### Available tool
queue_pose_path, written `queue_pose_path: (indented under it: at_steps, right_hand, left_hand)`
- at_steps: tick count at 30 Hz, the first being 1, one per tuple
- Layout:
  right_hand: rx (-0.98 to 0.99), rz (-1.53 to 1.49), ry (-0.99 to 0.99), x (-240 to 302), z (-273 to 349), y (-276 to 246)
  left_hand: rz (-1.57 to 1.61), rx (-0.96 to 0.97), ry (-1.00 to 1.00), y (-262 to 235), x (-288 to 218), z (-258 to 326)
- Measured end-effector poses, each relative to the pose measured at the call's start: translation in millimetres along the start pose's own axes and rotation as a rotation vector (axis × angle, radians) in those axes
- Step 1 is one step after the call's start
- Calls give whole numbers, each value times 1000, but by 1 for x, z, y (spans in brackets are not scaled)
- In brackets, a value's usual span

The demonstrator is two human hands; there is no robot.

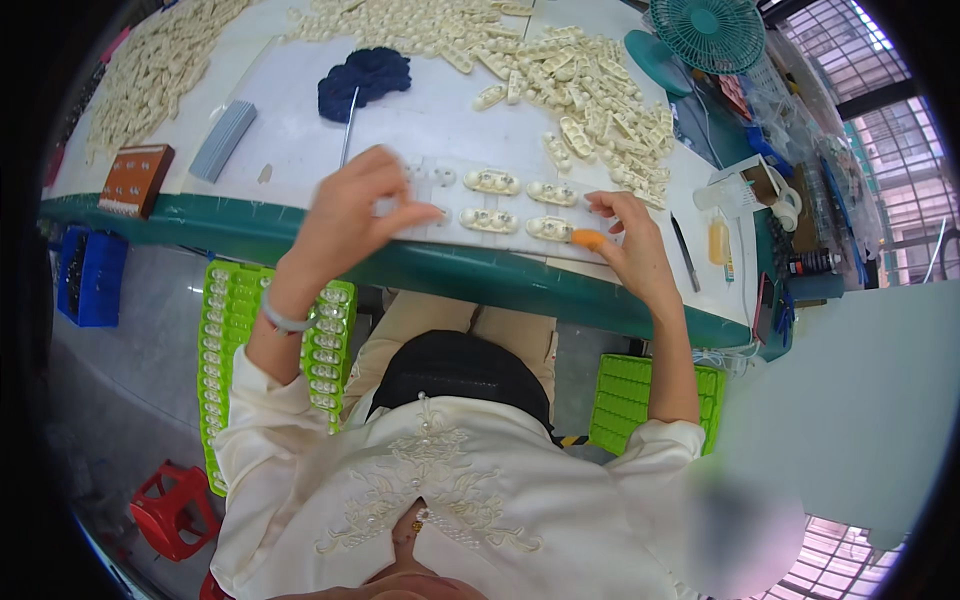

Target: Using a scraper and adhesive to clean and assemble small plastic product components at a workbench.

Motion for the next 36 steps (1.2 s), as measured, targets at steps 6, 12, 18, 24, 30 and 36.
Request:
queue_pose_path:
  at_steps: [6, 12, 18, 24, 30, 36]
  right_hand:
    - [252, 107, -166, 6, -4, 30]
    - [-24, 23, -210, 15, 1, -15]
    - [201, -372, -159, 61, 49, 10]
    - [586, -375, -227, 130, 28, 111]
    - [1046, -356, -272, 170, 42, 298]
    - [1064, -255, -562, 174, 107, 482]
  left_hand:
    - [-223, 311, 327, 70, -20, -28]
    - [-405, 629, 463, 111, -33, -40]
    - [-172, 496, 386, 67, -32, -59]
    - [280, 269, -59, -37, 30, -14]
    - [609, -98, -666, -146, 83, 202]
    - [465, -584, -1408, -114, 56, 468]
Point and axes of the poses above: each hand's wrist, its own z-axis away from the middle knuckle, its own y-axis out of the palm, x = y × z, the point moved 7 cm from there along -z, towards the middle knuckle, and after that the axes turned 8 degrees about -z, right-handed, at the moved point
